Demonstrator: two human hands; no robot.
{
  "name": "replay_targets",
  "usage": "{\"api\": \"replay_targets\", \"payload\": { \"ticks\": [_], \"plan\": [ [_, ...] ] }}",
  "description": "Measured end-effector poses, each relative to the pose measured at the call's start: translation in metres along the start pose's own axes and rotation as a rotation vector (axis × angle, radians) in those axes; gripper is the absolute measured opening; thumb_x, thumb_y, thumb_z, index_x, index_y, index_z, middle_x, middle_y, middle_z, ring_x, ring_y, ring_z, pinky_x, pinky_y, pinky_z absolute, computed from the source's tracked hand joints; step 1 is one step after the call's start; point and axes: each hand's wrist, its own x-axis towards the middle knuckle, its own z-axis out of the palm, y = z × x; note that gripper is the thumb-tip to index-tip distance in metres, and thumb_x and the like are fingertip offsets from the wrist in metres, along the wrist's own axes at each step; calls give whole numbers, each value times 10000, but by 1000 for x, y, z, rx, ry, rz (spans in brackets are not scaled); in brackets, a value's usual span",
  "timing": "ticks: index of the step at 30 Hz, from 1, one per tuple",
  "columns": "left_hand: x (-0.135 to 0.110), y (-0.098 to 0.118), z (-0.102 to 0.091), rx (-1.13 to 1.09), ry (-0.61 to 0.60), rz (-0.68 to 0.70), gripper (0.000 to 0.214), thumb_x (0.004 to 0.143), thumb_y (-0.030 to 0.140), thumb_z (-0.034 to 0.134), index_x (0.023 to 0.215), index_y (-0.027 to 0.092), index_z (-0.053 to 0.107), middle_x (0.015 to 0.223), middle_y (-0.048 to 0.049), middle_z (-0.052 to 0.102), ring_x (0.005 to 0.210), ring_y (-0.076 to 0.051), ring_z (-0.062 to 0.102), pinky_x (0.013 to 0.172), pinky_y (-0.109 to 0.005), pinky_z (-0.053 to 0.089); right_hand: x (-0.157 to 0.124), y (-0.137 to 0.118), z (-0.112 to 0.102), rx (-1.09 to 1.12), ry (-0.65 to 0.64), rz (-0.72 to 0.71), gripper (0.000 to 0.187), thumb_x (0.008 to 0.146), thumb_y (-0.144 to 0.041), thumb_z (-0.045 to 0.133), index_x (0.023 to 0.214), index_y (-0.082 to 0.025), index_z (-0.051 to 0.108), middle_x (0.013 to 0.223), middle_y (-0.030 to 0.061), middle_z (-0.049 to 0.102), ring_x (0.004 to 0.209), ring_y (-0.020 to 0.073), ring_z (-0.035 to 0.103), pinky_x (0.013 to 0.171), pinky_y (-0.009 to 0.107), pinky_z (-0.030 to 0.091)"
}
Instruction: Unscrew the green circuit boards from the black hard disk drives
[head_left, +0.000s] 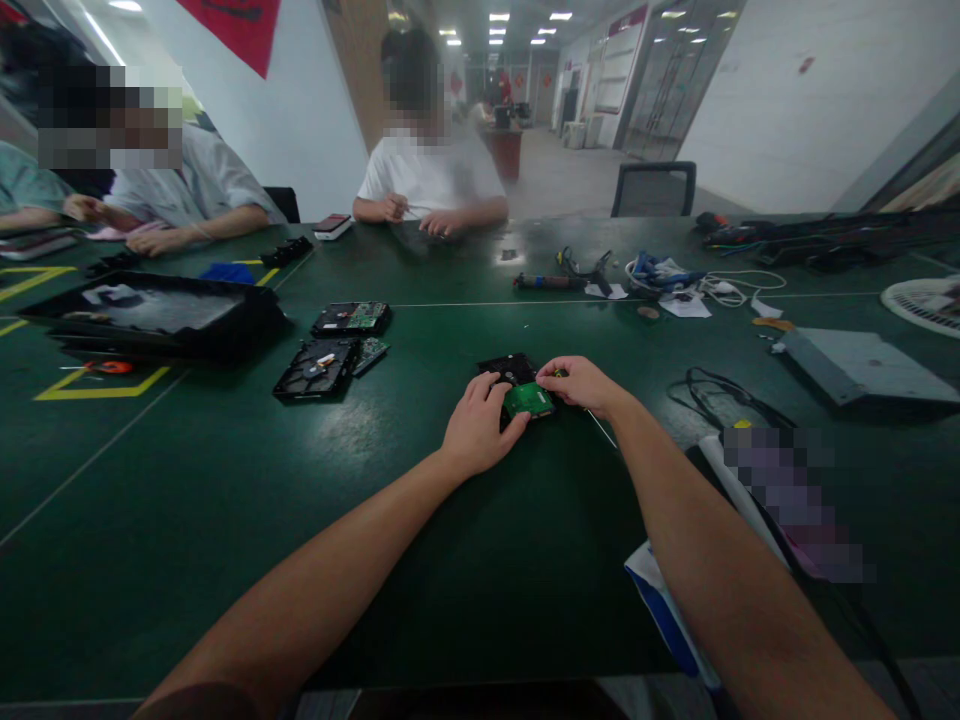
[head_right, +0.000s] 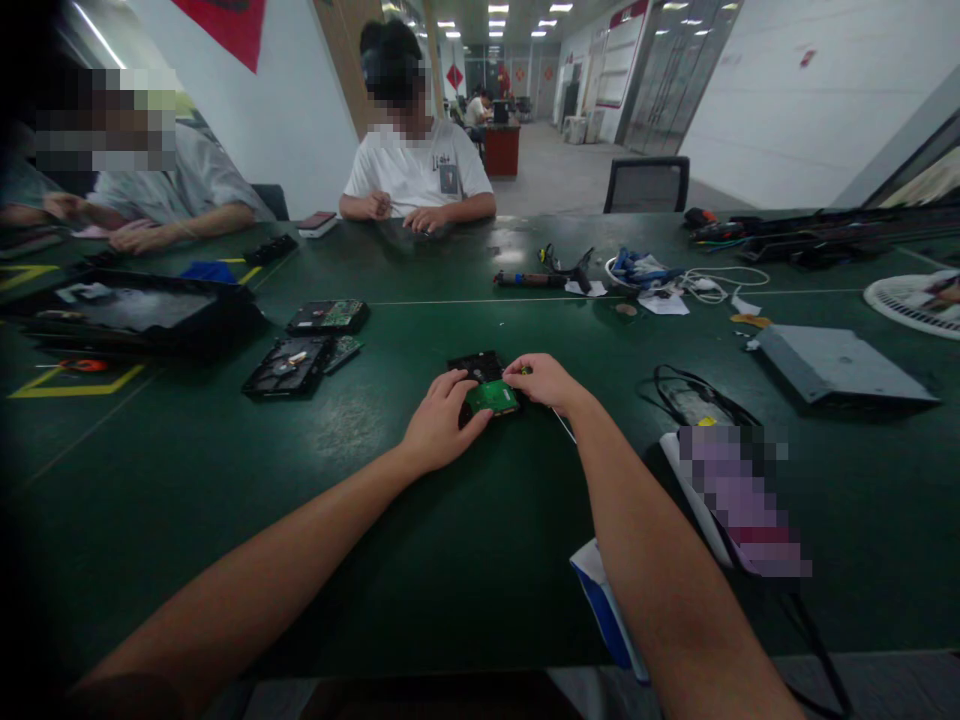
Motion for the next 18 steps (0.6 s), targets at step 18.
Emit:
{"api": "replay_targets", "payload": {
  "ticks": [18],
  "plan": [
    [0,-2,-1,-9,-11,2,511,973,526,592,1376,213,578,1510,-133,511,1464,-344,416,1208,-545,411,3,2,1,-51,-3,-11,158,853,-283,754,961,-173,718,609,-15,566,501,95,468,444,219,346]
  ]
}}
